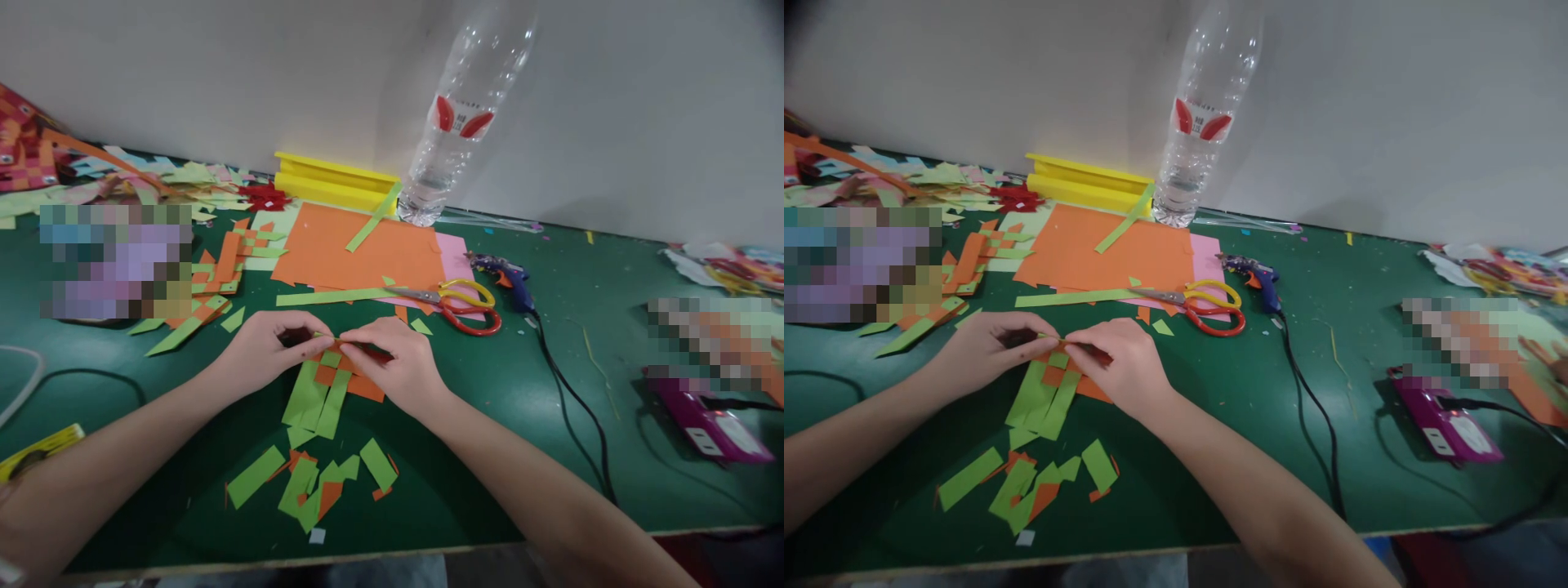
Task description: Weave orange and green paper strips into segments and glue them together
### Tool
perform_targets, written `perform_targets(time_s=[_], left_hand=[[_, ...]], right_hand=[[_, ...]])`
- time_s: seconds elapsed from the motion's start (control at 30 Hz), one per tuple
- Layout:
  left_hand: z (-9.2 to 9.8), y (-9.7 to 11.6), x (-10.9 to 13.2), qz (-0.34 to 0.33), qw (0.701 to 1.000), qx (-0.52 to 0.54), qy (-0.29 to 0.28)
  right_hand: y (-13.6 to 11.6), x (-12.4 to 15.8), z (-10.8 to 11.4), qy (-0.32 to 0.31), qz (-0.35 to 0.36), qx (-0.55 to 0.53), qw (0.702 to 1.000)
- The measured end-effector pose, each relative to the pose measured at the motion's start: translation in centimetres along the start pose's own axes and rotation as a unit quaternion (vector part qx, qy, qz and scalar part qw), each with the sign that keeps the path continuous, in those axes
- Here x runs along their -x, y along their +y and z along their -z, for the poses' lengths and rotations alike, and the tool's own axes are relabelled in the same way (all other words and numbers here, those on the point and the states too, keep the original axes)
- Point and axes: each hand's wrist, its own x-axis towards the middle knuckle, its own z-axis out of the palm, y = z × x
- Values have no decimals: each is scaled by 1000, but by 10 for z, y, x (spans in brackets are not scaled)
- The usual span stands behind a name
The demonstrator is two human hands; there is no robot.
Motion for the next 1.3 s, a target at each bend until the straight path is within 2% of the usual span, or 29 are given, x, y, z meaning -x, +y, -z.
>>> perform_targets(time_s=[0.3,0.57,0.77,0.9,1.0,1.3], left_hand=[[1,3,0,38,999,-15,1],[3,2,0,52,998,-26,3],[5,-2,-2,42,999,-20,23],[6,-6,-3,31,998,-2,51],[8,-4,-3,39,997,0,64],[4,-3,-3,34,998,-33,46]], right_hand=[[1,-1,-5,4,-2,-13,1000],[4,0,-11,7,26,1,1000],[-1,-10,-11,-36,-37,50,997],[-2,-22,-11,-67,-78,14,995],[2,-26,-14,-55,-102,-29,993],[8,-19,-18,-36,-137,-94,985]])
